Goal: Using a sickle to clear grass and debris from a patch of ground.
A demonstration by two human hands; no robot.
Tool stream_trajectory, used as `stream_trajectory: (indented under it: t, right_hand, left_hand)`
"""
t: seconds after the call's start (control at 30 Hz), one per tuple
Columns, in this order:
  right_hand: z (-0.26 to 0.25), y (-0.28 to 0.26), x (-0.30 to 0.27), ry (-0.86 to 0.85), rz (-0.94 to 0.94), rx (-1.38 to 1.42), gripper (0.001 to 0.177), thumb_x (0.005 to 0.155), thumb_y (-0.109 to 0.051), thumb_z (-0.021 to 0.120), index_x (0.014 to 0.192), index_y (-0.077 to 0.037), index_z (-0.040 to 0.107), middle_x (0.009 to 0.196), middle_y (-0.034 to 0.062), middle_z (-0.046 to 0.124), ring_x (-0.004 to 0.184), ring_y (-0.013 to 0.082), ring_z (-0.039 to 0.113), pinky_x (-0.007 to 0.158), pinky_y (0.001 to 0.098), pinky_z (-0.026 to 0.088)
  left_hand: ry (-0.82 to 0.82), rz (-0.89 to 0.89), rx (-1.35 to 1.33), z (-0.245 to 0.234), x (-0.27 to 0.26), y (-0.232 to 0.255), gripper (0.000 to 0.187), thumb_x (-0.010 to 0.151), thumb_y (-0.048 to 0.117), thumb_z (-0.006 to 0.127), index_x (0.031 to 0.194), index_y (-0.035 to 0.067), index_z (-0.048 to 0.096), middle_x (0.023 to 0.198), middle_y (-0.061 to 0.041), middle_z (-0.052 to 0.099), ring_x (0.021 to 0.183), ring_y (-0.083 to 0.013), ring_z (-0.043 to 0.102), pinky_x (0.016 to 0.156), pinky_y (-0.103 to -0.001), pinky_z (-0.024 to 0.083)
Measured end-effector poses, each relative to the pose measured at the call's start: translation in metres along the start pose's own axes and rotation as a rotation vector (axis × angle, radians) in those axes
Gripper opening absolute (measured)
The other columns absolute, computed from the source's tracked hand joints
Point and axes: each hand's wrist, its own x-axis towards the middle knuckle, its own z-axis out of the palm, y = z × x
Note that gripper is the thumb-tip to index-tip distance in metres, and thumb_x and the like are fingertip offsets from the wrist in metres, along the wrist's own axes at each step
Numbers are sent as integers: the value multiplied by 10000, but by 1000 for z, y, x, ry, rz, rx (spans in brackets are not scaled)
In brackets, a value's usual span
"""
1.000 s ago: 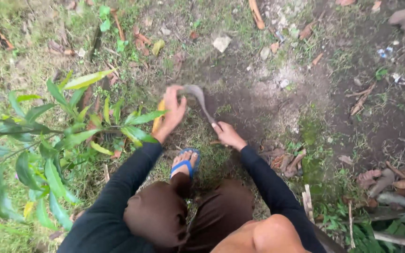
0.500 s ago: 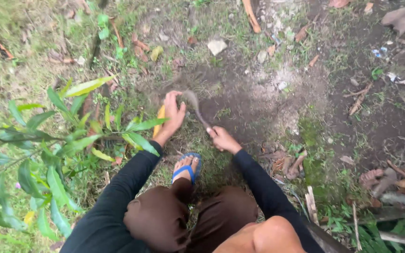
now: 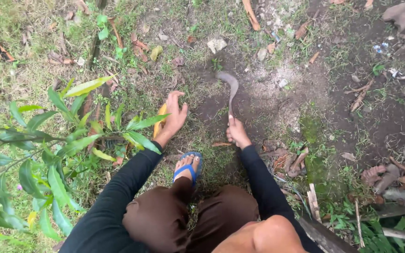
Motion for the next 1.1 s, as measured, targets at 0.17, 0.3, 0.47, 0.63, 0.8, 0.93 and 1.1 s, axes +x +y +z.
stream_trajectory:
  t: [0.17,0.3,0.47,0.63,0.8,0.93,1.1]
  right_hand:
    - [-29,-31,-1,51,-73,276,392,1130,-418,377,926,-90,446,549,-42,424,357,81,372,290,267,310]
    - [-51,44,107,175,-360,471,122,1086,-185,488,996,-104,473,676,-20,533,493,140,543,397,320,466]
    - [26,-4,-18,-61,-110,-117,326,1106,-348,412,950,-72,487,569,-16,478,374,114,464,310,293,384]
    - [-5,-12,-78,-177,1,-160,143,1041,-225,473,1031,-91,522,632,-34,535,406,80,455,310,295,383]
    - [-47,-26,-36,228,-232,111,230,1110,-278,422,1032,-66,465,636,-21,491,409,83,460,320,280,375]
    - [-12,5,-55,231,-149,4,318,1140,-338,380,999,-70,475,634,-38,492,409,91,480,331,282,404]
    - [-30,42,-75,-24,-4,-73,196,1067,-279,483,1008,-92,469,609,-19,451,411,100,431,328,312,363]
  left_hand:
    - [-49,0,-27,5,-1,9,417,863,27,615,1267,31,513,1270,-192,509,1256,-379,500,1113,-470,380]
    - [-67,-67,-7,8,-3,13,416,866,15,612,1274,38,531,1266,-191,518,1228,-383,500,1082,-457,387]
    - [-4,28,14,16,5,2,411,862,17,618,1262,40,526,1290,-189,513,1277,-383,497,1116,-462,372]
    - [-38,-24,5,16,-7,0,421,848,22,618,1259,34,526,1285,-191,517,1267,-378,499,1117,-466,368]
    - [-23,-19,-5,7,-9,-3,399,861,34,606,1249,39,513,1265,-183,505,1263,-358,505,1128,-461,383]
    - [-59,-119,47,1,-10,3,391,867,52,603,1251,51,528,1249,-176,502,1206,-340,512,1076,-458,387]
    - [-62,-92,110,-4,-20,-13,416,880,105,622,1281,48,524,1300,-168,505,1258,-374,487,1106,-480,377]
